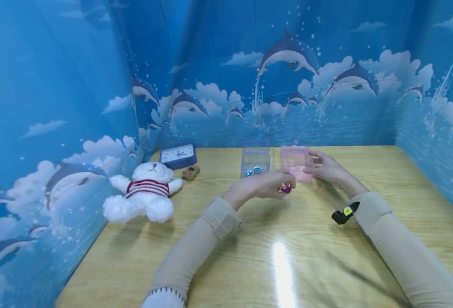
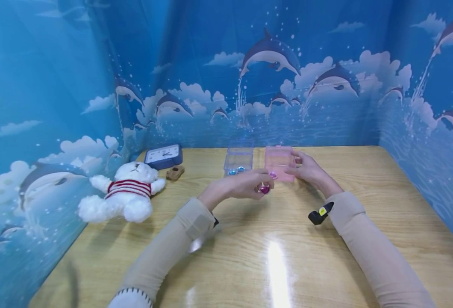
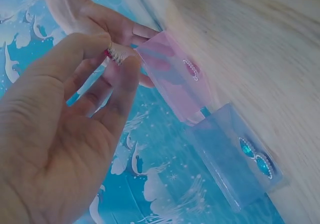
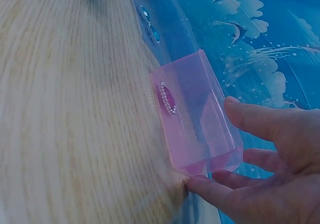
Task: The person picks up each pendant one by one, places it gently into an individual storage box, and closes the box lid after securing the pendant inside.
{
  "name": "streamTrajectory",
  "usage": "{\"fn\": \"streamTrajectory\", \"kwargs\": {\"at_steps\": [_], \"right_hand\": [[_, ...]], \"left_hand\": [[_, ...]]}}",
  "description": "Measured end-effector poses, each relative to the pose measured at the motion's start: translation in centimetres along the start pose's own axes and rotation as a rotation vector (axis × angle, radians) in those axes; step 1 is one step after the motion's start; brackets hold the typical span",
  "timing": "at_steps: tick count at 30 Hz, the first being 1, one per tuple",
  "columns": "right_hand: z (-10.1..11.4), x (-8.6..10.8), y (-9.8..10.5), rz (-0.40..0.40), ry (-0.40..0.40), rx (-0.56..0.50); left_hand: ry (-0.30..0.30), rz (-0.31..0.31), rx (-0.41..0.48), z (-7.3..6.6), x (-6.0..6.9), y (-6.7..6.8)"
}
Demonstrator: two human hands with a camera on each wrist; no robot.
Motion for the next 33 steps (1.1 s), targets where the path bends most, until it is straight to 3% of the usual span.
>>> {"fn": "streamTrajectory", "kwargs": {"at_steps": [8, 16, 26, 33], "right_hand": [[0.1, 0.0, 0.0, 0.002, 0.000, -0.002], [-0.2, -0.3, 0.1, 0.003, 0.020, 0.004], [-0.2, -0.4, 0.1, 0.003, 0.012, 0.000], [-0.3, -0.4, 0.1, 0.013, 0.009, -0.014]], "left_hand": [[0.046, -0.031, -0.003, 1.0, -0.9, 0.6], [0.088, -0.106, -0.032, 2.1, -1.4, 0.6], [0.126, -0.121, -0.034, 2.1, -2.8, 1.1], [0.192, -0.237, -0.021, 2.3, -4.2, 1.5]]}}
Point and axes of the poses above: each hand's wrist, its own x-axis away from the middle knuckle, its own y-axis out of the back of the hand, z = x × y, the point moved 3 cm from there along -x, towards the middle knuckle, and after that the axes turned 9 degrees about -x, right-handed, at the moved point
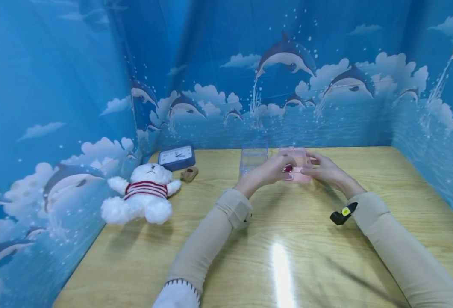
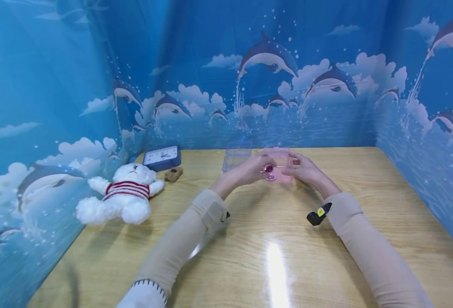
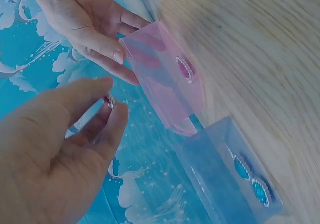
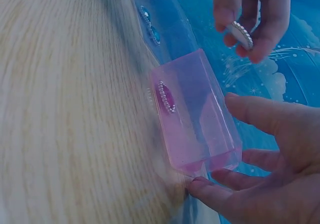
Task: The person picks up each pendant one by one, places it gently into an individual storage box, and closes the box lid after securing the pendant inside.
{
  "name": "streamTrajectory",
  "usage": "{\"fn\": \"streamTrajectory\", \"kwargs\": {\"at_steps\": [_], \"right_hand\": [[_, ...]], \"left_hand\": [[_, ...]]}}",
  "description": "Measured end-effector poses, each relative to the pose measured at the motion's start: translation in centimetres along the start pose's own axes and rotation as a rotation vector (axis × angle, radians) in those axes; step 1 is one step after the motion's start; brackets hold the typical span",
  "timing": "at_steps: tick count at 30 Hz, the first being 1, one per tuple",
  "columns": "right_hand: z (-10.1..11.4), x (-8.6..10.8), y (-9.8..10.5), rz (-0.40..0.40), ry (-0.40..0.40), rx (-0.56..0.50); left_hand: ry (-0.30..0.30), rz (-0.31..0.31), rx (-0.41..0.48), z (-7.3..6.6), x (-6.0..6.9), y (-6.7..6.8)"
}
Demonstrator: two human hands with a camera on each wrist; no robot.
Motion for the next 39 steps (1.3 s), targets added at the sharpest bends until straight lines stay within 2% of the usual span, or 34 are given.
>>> {"fn": "streamTrajectory", "kwargs": {"at_steps": [3, 7, 14, 18, 21, 28, 34, 39], "right_hand": [[0.1, 0.4, 0.0, 0.014, 0.009, -0.009], [0.1, 0.5, 0.1, 0.028, 0.020, -0.006], [0.1, 0.4, 0.2, 0.012, 0.016, 0.024], [0.2, 0.5, 0.2, 0.013, 0.023, 0.022], [0.4, 0.7, 0.0, 0.017, 0.034, 0.011], [0.3, 0.5, -0.2, 0.004, 0.048, -0.007], [0.2, 0.4, -0.1, 0.008, 0.038, 0.005], [0.3, 0.5, -0.2, 0.016, 0.035, -0.003]], "left_hand": [[0.029, -0.049, -0.011, 0.1, -0.8, 0.0], [0.071, -0.063, -0.022, 0.0, -1.4, -0.1], [0.060, -0.101, -0.078, -0.1, -2.7, -0.4], [0.068, -0.110, -0.052, -0.1, -3.4, -0.8], [0.098, -0.108, -0.020, 0.0, -3.8, -1.0], [0.158, -0.102, -0.072, 0.0, -4.5, -1.6], [0.116, -0.096, -0.134, -0.1, -5.1, -2.1], [0.093, -0.069, -0.120, 0.2, -5.5, -2.5]]}}
Point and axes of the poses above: each hand's wrist, its own x-axis away from the middle knuckle, its own y-axis out of the back of the hand, z = x × y, the point moved 3 cm from there along -x, towards the middle knuckle, and after that the axes turned 9 degrees about -x, right-handed, at the moved point
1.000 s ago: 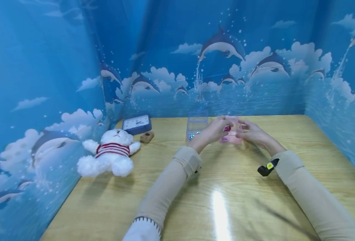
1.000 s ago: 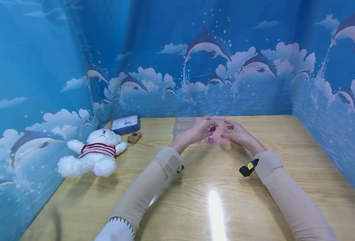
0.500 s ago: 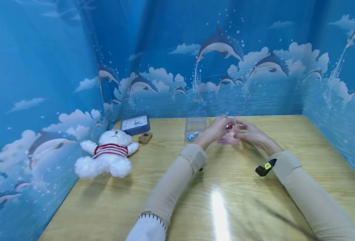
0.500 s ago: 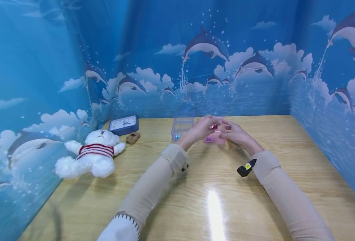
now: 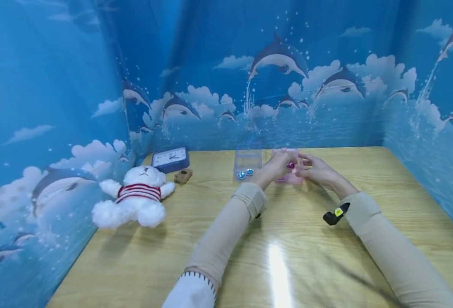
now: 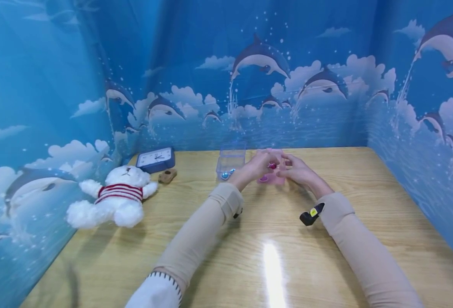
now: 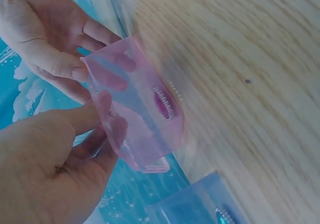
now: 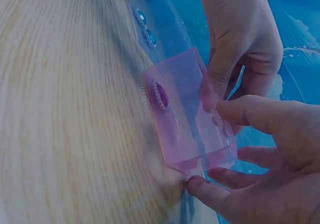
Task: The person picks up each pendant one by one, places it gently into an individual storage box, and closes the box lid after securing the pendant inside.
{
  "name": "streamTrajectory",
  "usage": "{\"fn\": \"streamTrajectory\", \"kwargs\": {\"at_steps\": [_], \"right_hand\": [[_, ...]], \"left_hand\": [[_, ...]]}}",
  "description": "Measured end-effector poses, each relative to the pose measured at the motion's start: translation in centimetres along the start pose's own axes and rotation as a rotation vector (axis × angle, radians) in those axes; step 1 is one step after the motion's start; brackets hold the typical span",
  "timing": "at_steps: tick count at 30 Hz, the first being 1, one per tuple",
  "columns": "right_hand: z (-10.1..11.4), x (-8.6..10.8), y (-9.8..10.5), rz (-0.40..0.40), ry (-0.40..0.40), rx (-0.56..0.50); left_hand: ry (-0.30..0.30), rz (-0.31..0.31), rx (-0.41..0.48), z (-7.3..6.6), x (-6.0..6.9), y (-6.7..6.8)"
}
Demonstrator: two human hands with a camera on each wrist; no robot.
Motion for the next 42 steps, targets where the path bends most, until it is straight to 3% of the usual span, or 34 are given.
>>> {"fn": "streamTrajectory", "kwargs": {"at_steps": [9, 12, 13, 15, 19, 20, 25, 28, 33, 38, 42], "right_hand": [[0.0, -0.1, -0.2, 0.001, 0.010, 0.001], [-0.1, -0.1, -0.1, 0.001, 0.007, -0.002], [-0.1, -0.1, -0.1, 0.004, 0.006, -0.004], [0.1, 0.0, -0.2, 0.013, 0.004, -0.003], [0.7, 0.0, 0.1, -0.011, -0.002, 0.003], [0.9, -0.1, 0.2, -0.024, -0.003, -0.005], [1.7, -0.5, 0.8, -0.099, -0.004, -0.072], [2.1, -0.8, 0.9, -0.113, -0.019, -0.098], [2.5, -1.4, 0.6, -0.109, -0.077, -0.099], [2.8, -1.6, 0.2, -0.107, -0.116, -0.082], [2.9, -1.7, 0.1, -0.107, -0.124, -0.087]], "left_hand": [[0.048, 0.051, 0.042, 0.5, -0.1, -0.7], [0.044, 0.050, 0.035, 0.4, -0.2, -0.8], [0.064, 0.047, 0.041, 0.9, -0.8, -1.6], [0.087, 0.039, 0.076, 1.0, -0.6, -1.6], [0.184, -0.016, 0.201, 1.7, 0.1, -0.9], [0.198, -0.038, 0.233, 1.4, 1.1, 0.2], [0.386, -0.145, 0.537, 2.3, 2.3, 1.4], [0.505, -0.158, 0.708, 2.5, 2.8, 1.5], [0.616, -0.064, 0.868, 2.5, 3.1, 1.3], [0.638, 0.025, 0.925, 2.5, 3.1, 1.1], [0.644, 0.039, 0.938, 2.7, 3.0, 1.0]]}}
Point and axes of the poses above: each hand's wrist, its own x-axis away from the middle knuckle, its own y-axis out of the back of the hand, z = x × y, the point moved 3 cm from there along -x, towards the middle knuckle, and after that the axes turned 9 degrees about -x, right-handed, at the moved point
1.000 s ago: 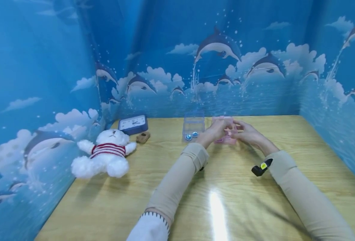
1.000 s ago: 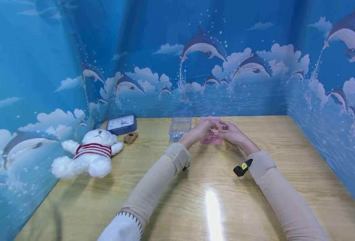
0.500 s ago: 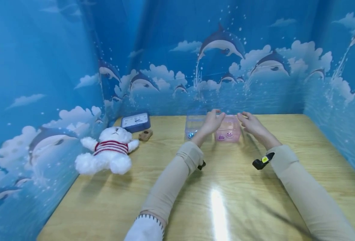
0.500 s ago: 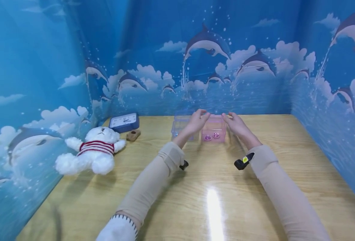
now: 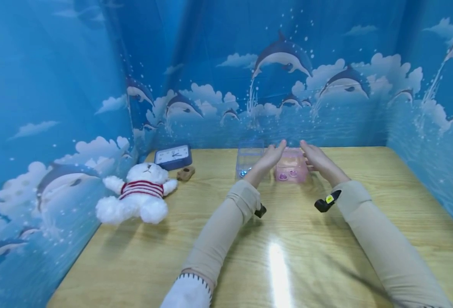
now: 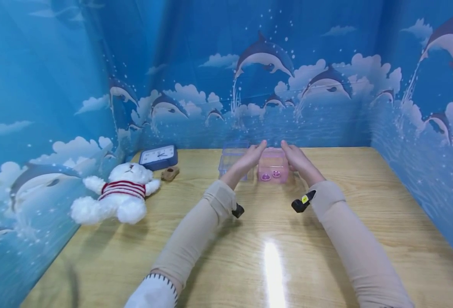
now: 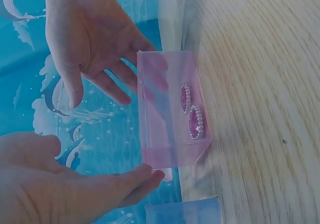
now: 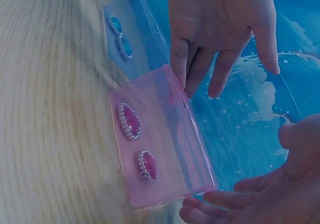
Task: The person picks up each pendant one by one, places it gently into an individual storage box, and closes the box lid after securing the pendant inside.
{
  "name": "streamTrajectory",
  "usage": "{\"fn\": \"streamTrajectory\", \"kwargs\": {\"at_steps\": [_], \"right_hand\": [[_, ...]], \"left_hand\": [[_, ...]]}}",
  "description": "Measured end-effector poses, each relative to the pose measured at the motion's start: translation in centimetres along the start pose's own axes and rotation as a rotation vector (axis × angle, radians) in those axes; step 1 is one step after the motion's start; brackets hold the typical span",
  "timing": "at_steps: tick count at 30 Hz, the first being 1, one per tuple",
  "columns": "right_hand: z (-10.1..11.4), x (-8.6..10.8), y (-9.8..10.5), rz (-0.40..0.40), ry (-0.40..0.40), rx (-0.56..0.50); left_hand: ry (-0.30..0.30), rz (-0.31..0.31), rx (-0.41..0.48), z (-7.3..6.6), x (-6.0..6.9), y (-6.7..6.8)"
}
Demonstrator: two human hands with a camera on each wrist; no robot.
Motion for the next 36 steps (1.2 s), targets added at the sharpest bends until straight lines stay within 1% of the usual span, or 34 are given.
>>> {"fn": "streamTrajectory", "kwargs": {"at_steps": [9, 12, 16, 19, 25, 27, 33, 36], "right_hand": [[-0.20, 0.07, 0.01, -0.011, 0.036, -0.021], [-0.32, 0.14, 0.03, -0.016, 0.046, -0.047], [-0.34, 0.15, -0.04, -0.029, 0.059, -0.086], [-0.31, 0.12, -0.07, -0.038, 0.060, -0.097], [-0.10, 0.17, -0.11, -0.035, 0.069, -0.114], [-0.04, 0.14, -0.12, -0.037, 0.076, -0.125], [-0.09, 0.03, -0.16, -0.055, 0.089, -0.148], [-0.21, 0.22, -0.07, -0.066, 0.104, -0.090]], "left_hand": [[-0.008, 0.031, 0.026, 0.42, 0.00, 0.11], [-0.024, 0.010, 0.028, 0.55, -0.15, 0.04], [-0.035, -0.039, 0.028, 0.66, -0.40, -0.09], [-0.027, -0.060, 0.040, 0.76, -0.48, -0.20], [-0.032, -0.067, 0.091, 0.75, -0.31, -0.32], [-0.055, -0.071, 0.098, 0.69, -0.19, -0.35], [-0.149, -0.074, 0.064, 0.62, 0.05, -0.39], [-0.176, -0.084, 0.024, 0.60, 0.14, -0.36]]}}
Point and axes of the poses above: each hand's wrist, its own x-axis away from the middle knuckle, its own y-axis out of the back of the hand, z = x × y, the point moved 3 cm from there along -x, towards the middle knuckle, and after that the axes turned 9 degrees about -x, right-handed, at the moved point
